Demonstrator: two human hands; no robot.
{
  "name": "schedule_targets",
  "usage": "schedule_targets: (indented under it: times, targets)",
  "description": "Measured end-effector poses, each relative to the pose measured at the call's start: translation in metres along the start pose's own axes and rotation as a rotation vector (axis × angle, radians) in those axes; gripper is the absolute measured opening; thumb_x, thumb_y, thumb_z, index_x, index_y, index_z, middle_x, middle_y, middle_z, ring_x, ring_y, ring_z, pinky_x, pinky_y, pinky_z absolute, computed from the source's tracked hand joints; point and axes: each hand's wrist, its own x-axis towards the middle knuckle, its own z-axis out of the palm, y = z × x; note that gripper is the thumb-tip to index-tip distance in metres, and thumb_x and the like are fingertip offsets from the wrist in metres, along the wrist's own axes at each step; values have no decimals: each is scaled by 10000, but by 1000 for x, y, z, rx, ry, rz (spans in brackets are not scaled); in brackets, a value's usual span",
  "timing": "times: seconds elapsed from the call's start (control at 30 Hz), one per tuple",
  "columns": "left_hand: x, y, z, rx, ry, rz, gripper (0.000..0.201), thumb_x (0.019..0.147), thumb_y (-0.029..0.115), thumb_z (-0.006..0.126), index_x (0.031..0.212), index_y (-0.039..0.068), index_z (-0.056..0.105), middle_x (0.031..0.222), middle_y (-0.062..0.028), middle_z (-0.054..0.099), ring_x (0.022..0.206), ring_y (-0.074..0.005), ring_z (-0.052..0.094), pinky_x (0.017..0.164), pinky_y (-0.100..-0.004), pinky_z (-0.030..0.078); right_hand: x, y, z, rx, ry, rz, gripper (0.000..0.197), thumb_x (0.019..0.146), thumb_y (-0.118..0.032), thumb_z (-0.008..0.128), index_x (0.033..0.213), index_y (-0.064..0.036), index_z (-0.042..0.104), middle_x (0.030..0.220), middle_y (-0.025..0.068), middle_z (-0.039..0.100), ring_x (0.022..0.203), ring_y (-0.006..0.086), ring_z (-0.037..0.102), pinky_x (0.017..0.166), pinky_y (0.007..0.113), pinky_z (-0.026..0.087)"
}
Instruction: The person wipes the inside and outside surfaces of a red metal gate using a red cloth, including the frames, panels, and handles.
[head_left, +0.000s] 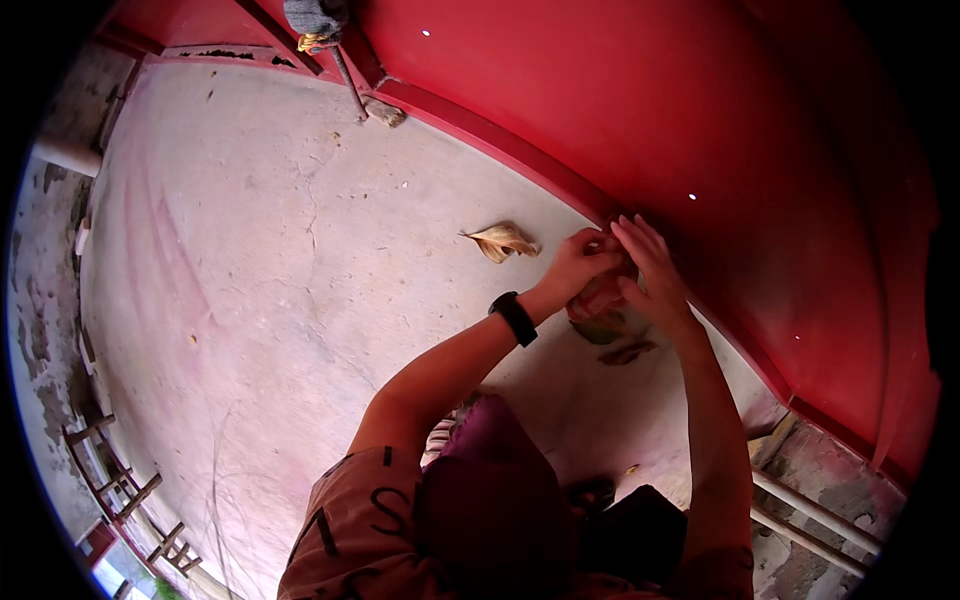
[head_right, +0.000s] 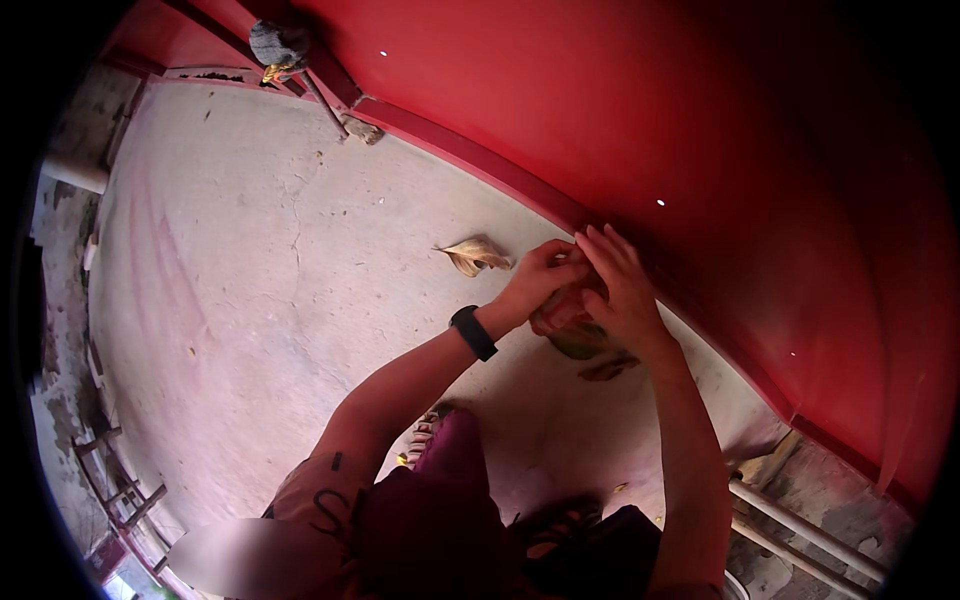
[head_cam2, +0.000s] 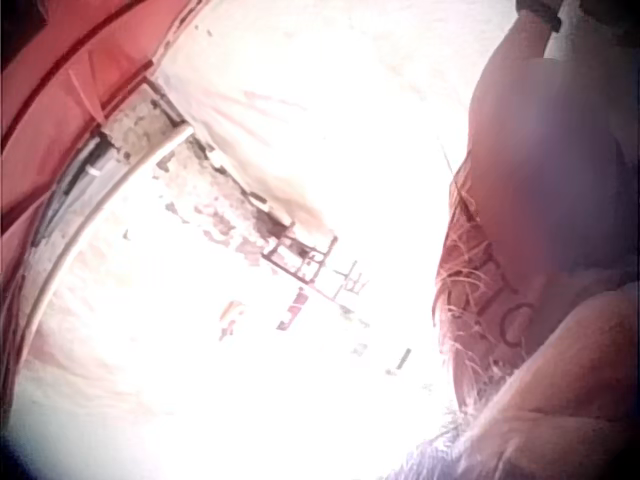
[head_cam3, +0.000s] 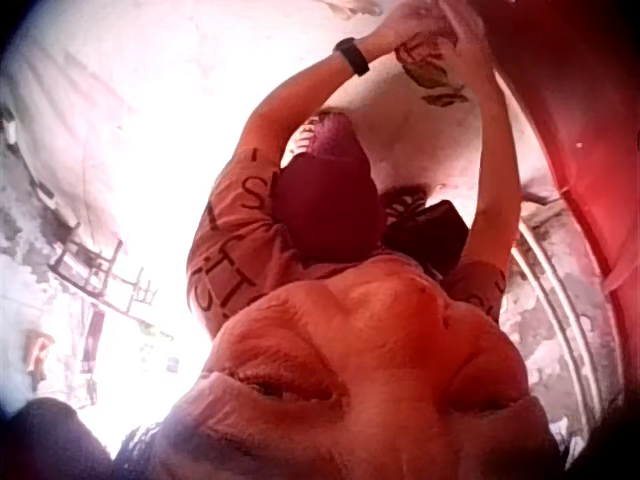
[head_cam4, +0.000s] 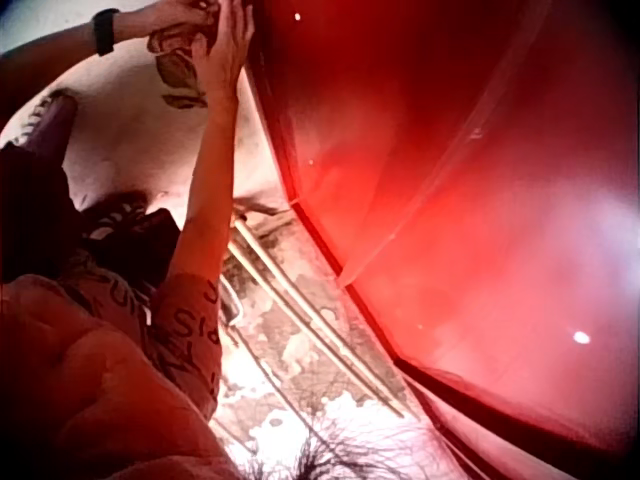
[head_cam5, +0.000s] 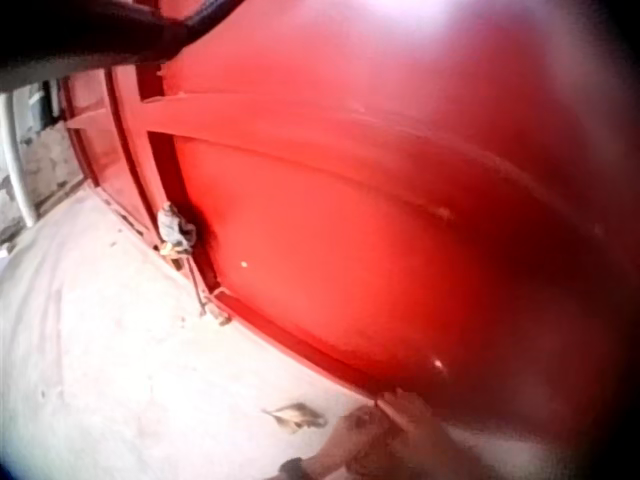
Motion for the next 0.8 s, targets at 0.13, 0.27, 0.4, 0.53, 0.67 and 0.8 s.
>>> schedule_targets:
  times: [0.13,0.27,0.4,0.53,0.67,0.8]
  targets:
    - [4,-4,-1,-355,78,-111,439,842,231,691,1159,-14,511,1011,-111,620,877,-159,594,762,-295,493,-11,-12,29,602,50,316,742,779,-172,676,1422,-88,316,1400,183,377,1315,325,357,1073,401,314]
    - [9,17,-4,-208,147,-55,284,913,223,608,1099,14,562,956,-72,579,808,-140,564,682,-284,471,1,-7,42,479,287,342,639,753,-91,647,1341,-79,397,1268,168,463,1200,331,461,1004,386,382]
    - [29,17,-13,661,401,610,206,870,106,554,1050,11,582,944,-178,561,885,-332,546,781,-404,448,24,-15,26,208,503,480,540,696,-22,636,1213,-83,492,1148,147,508,1074,342,512,901,408,450]
    - [37,23,-9,1040,348,709,196,768,0,544,959,21,586,939,-193,570,916,-412,493,815,-491,414,29,7,55,-410,525,285,375,748,-154,654,1112,-102,583,1157,106,511,1017,300,524,770,432,472]
    - [39,10,-10,1138,312,734,230,748,-11,549,968,27,603,940,-183,575,929,-395,507,814,-479,441,29,11,72,-461,504,263,346,795,-184,607,1134,-115,584,1189,70,509,1029,273,512,759,413,499]
    - [43,2,-10,1173,158,709,302,736,-27,540,1025,29,607,973,-182,586,957,-380,520,842,-466,455,14,30,67,-376,290,284,376,794,-200,613,1162,-135,581,1213,54,508,1061,280,509,784,403,528]
